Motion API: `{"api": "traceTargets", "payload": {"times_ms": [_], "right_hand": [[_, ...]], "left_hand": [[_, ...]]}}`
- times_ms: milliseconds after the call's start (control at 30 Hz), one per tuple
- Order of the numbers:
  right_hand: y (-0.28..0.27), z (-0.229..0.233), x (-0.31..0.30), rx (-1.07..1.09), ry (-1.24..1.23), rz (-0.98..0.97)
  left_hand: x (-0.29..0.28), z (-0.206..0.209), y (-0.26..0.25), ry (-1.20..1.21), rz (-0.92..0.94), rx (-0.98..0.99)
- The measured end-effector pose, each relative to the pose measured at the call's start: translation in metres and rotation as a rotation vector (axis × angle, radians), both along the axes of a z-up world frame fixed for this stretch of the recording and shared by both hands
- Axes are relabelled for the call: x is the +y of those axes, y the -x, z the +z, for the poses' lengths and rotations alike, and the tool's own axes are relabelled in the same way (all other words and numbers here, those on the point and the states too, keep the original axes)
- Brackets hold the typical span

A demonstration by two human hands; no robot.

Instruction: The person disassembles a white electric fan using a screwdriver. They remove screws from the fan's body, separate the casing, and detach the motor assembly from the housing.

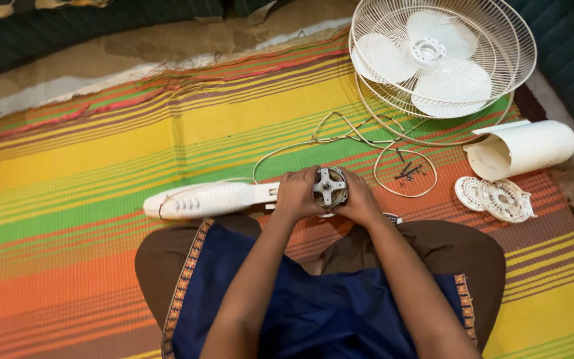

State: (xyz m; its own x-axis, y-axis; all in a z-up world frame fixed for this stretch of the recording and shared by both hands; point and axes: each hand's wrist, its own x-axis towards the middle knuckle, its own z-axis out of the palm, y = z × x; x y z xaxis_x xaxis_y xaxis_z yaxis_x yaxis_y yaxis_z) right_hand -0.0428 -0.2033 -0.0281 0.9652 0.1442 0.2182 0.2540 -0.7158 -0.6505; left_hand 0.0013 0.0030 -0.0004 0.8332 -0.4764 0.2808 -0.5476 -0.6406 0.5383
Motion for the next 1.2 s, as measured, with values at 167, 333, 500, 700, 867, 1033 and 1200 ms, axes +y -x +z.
{"api": "traceTargets", "payload": {"times_ms": [167,333,500,700,867,1033,1200], "right_hand": [[0.002,-0.016,0.0,0.159,-0.025,-0.059],[0.006,-0.015,0.0,0.038,-0.04,-0.042],[0.007,0.022,0.0,-0.068,0.005,-0.109],[0.021,0.091,0.015,-0.175,-0.731,-0.102],[0.042,0.172,0.031,-0.155,-1.007,0.121],[0.071,0.257,0.039,-0.398,-0.773,0.146],[0.083,0.287,0.042,-0.479,-0.467,0.02]], "left_hand": [[0.002,-0.003,-0.003,-0.012,-0.045,-0.028],[0.005,0.007,-0.004,0.035,-0.09,-0.054],[0.017,0.044,-0.002,0.133,-0.073,-0.123],[0.036,0.128,0.012,0.301,-0.022,-0.257],[0.039,0.2,0.032,0.471,0.007,-0.336],[0.029,0.235,0.04,0.766,-0.136,-0.146],[0.014,0.225,0.039,0.918,-0.191,0.209]]}}
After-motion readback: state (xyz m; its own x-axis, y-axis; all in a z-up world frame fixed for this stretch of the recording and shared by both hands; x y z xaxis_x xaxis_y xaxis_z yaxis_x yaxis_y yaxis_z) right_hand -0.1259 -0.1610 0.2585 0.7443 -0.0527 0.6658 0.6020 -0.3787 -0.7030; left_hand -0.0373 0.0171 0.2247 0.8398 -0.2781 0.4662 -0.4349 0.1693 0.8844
